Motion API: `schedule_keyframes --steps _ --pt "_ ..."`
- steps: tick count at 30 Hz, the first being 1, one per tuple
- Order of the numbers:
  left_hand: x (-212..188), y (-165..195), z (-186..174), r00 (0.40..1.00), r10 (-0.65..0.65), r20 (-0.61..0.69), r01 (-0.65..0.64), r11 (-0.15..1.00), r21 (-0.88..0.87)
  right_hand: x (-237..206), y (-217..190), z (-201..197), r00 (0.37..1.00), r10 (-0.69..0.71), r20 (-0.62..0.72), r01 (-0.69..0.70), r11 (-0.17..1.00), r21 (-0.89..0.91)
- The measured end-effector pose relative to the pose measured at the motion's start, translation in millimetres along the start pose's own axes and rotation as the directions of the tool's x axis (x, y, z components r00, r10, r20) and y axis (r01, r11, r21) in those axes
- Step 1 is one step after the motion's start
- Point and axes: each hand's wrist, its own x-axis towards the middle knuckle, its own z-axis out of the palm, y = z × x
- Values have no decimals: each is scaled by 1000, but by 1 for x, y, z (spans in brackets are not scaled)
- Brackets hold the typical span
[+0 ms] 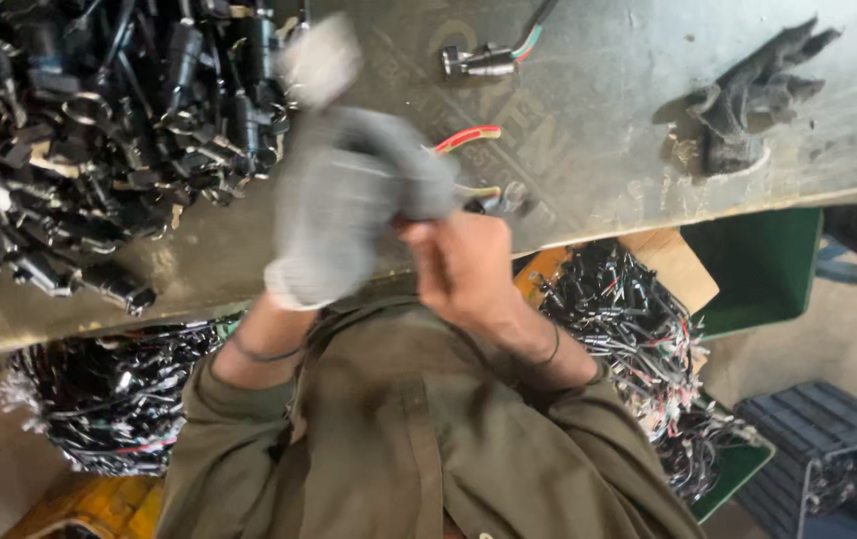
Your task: The person uses pliers to strip the insulation from the ends of black wires and then attaches them to small cylindrical electrical components. The person handles the wires and components one at a time, repeating the process throughout the clip.
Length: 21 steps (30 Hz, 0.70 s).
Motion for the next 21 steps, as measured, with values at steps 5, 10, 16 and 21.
schedule_keyframes --steps 5,10,16,21 --pt "-11 -4 15 993 92 69 -105 968 227 14 11 -35 975 -144 -170 178 964 200" --pt "-15 -12 55 966 -7 259 -185 682 708 26 -11 -70 984 -118 -135 178 532 828" --pt "-39 -41 64 939 96 331 -289 742 605 35 -4 -114 945 -29 -327 328 28 944" --pt "-23 -18 50 867 303 397 -489 360 794 0 22 -124 950 -223 -220 213 -54 975"
